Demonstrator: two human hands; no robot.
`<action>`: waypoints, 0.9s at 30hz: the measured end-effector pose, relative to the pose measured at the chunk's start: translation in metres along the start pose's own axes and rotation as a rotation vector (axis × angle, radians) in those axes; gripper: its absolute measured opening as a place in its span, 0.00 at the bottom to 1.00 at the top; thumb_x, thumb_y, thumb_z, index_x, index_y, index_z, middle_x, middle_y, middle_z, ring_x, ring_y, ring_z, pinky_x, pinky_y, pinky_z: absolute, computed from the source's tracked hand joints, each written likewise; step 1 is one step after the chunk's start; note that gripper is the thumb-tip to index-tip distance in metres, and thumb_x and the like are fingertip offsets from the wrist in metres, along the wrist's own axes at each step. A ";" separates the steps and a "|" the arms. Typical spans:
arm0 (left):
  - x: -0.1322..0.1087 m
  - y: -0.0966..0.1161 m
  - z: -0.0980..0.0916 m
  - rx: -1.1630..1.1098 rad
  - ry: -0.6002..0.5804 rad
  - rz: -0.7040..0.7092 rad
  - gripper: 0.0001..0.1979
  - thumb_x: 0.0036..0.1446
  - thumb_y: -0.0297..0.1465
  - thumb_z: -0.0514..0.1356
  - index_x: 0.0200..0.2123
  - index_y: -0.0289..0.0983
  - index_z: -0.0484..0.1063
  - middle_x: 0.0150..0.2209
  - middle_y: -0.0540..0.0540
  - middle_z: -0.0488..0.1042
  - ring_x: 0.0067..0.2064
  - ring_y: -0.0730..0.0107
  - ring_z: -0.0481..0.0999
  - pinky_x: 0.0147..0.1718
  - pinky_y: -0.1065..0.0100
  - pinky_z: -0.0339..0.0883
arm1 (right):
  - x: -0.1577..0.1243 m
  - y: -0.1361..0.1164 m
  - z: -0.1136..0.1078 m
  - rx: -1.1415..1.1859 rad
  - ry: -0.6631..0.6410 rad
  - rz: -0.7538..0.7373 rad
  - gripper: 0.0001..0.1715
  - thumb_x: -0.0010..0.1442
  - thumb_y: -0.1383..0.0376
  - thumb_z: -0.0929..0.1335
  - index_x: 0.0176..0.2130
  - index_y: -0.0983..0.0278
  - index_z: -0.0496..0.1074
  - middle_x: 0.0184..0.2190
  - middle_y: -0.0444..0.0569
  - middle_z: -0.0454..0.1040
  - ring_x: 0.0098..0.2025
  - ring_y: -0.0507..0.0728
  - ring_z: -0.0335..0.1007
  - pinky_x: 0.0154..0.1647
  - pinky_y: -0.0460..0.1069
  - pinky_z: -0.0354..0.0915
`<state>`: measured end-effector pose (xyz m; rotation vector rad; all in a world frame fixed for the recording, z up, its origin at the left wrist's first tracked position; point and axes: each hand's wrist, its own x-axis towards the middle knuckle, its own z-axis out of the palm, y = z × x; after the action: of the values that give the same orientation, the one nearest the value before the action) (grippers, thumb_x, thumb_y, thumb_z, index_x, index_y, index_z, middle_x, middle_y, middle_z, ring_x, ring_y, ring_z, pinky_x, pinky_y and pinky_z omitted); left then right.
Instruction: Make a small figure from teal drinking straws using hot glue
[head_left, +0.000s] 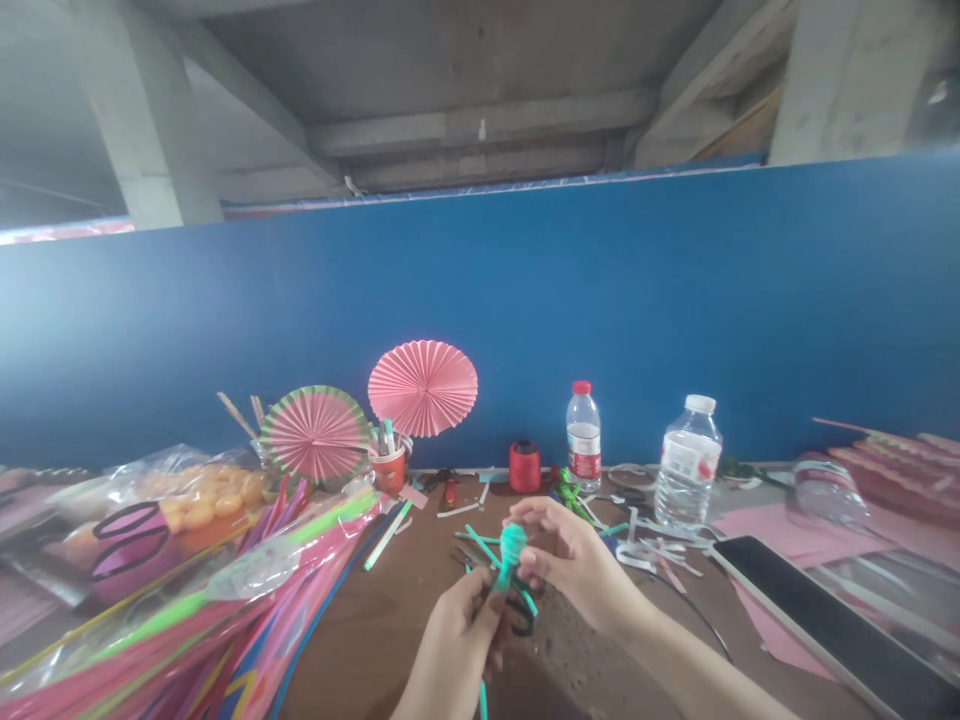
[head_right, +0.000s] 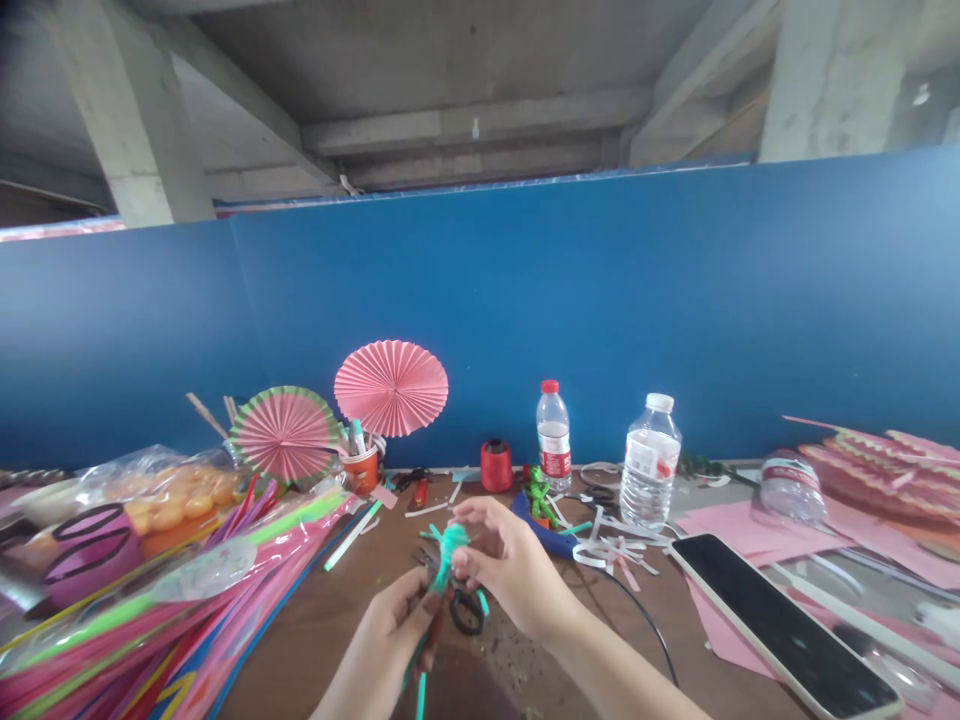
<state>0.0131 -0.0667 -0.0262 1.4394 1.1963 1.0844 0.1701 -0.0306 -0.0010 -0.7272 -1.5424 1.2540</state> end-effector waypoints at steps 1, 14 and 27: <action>0.002 -0.005 0.001 -0.093 -0.008 -0.066 0.15 0.50 0.44 0.54 0.24 0.37 0.63 0.16 0.55 0.63 0.13 0.78 0.60 0.12 0.76 0.50 | 0.000 0.001 0.001 -0.071 0.028 -0.047 0.16 0.52 0.66 0.68 0.42 0.60 0.67 0.36 0.45 0.71 0.30 0.51 0.68 0.31 0.47 0.65; -0.003 -0.014 0.001 -0.207 0.001 0.159 0.12 0.52 0.38 0.58 0.34 0.35 0.71 0.31 0.47 0.73 0.35 0.65 0.71 0.37 0.67 0.64 | -0.006 0.014 0.004 -0.412 0.027 -0.326 0.10 0.53 0.66 0.68 0.39 0.61 0.73 0.38 0.50 0.74 0.39 0.57 0.70 0.38 0.49 0.67; 0.001 -0.005 -0.002 -0.713 0.031 0.053 0.05 0.50 0.29 0.61 0.32 0.37 0.68 0.31 0.48 0.73 0.30 0.70 0.74 0.29 0.70 0.67 | -0.011 0.034 0.015 -0.281 0.100 -0.228 0.12 0.48 0.72 0.71 0.34 0.60 0.70 0.31 0.44 0.71 0.32 0.53 0.69 0.35 0.46 0.66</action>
<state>0.0108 -0.0646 -0.0312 0.8996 0.6754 1.3896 0.1551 -0.0357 -0.0363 -0.7547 -1.6846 0.8315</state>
